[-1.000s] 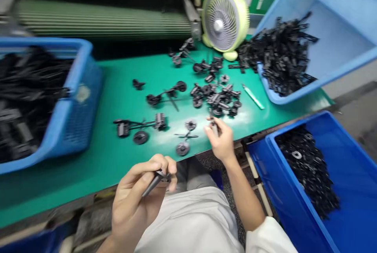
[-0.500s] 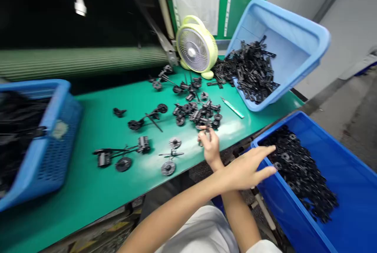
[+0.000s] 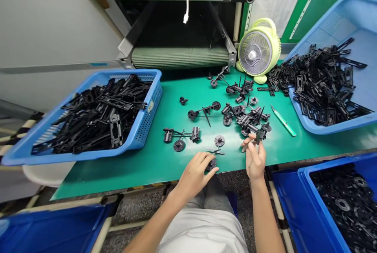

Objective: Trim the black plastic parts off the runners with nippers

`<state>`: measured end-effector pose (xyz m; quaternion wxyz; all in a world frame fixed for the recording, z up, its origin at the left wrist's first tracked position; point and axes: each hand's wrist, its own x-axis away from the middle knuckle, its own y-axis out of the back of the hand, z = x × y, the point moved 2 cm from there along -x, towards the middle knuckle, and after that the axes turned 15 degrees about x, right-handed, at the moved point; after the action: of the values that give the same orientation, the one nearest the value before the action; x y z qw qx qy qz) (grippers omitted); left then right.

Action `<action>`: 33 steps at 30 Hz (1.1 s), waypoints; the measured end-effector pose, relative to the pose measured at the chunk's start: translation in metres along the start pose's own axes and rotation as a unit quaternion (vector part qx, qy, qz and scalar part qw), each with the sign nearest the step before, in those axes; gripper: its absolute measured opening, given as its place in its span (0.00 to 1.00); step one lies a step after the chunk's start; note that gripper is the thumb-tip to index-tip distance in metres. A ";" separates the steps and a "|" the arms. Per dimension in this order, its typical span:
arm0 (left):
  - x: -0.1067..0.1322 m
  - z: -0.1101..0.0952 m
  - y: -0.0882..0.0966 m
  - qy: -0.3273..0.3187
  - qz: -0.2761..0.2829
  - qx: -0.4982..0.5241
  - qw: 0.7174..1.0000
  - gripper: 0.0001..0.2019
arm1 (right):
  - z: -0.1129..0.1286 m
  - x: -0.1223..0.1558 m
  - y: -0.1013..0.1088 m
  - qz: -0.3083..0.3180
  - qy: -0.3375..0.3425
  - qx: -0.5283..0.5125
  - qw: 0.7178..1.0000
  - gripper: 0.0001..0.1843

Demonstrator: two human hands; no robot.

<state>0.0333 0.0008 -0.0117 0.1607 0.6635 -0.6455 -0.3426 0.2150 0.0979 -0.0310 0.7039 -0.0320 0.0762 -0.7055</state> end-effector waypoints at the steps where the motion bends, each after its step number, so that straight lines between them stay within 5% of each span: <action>1: -0.003 0.000 0.001 -0.005 0.000 0.022 1.000 0.08 | 0.000 0.000 0.000 0.000 0.002 0.005 1.000 0.16; 5: -0.015 -0.004 0.008 0.070 -0.094 0.220 0.968 0.13 | -0.001 -0.002 0.000 0.001 0.001 0.019 1.000 0.16; 10: -0.036 -0.007 0.000 0.276 -0.157 0.535 0.783 0.22 | 0.005 -0.003 -0.002 -0.009 -0.001 0.023 1.000 0.14; 14: -0.043 -0.007 0.001 0.316 -0.211 0.581 0.720 0.26 | 0.020 0.033 0.005 0.008 -0.025 0.047 0.999 0.14; 16: -0.040 -0.008 0.002 0.307 -0.221 0.579 0.722 0.27 | 0.028 0.060 0.006 0.075 -0.052 0.100 0.991 0.16; 20: -0.030 -0.015 0.002 0.263 -0.216 0.554 0.760 0.27 | 0.034 0.095 -0.011 0.241 -0.105 0.250 0.932 0.16; 27: -0.022 -0.023 0.000 0.227 -0.169 0.479 0.831 0.28 | 0.040 0.079 -0.040 0.267 -0.058 0.267 0.924 0.07; 33: -0.020 -0.019 0.004 0.251 -0.216 0.452 0.828 0.29 | 0.046 0.081 -0.047 0.293 -0.100 0.255 0.916 0.09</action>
<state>0.0443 0.0155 0.0093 -0.0793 0.8472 -0.5063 0.1398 0.1748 0.0145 0.0168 0.8675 0.1015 -0.1713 -0.4558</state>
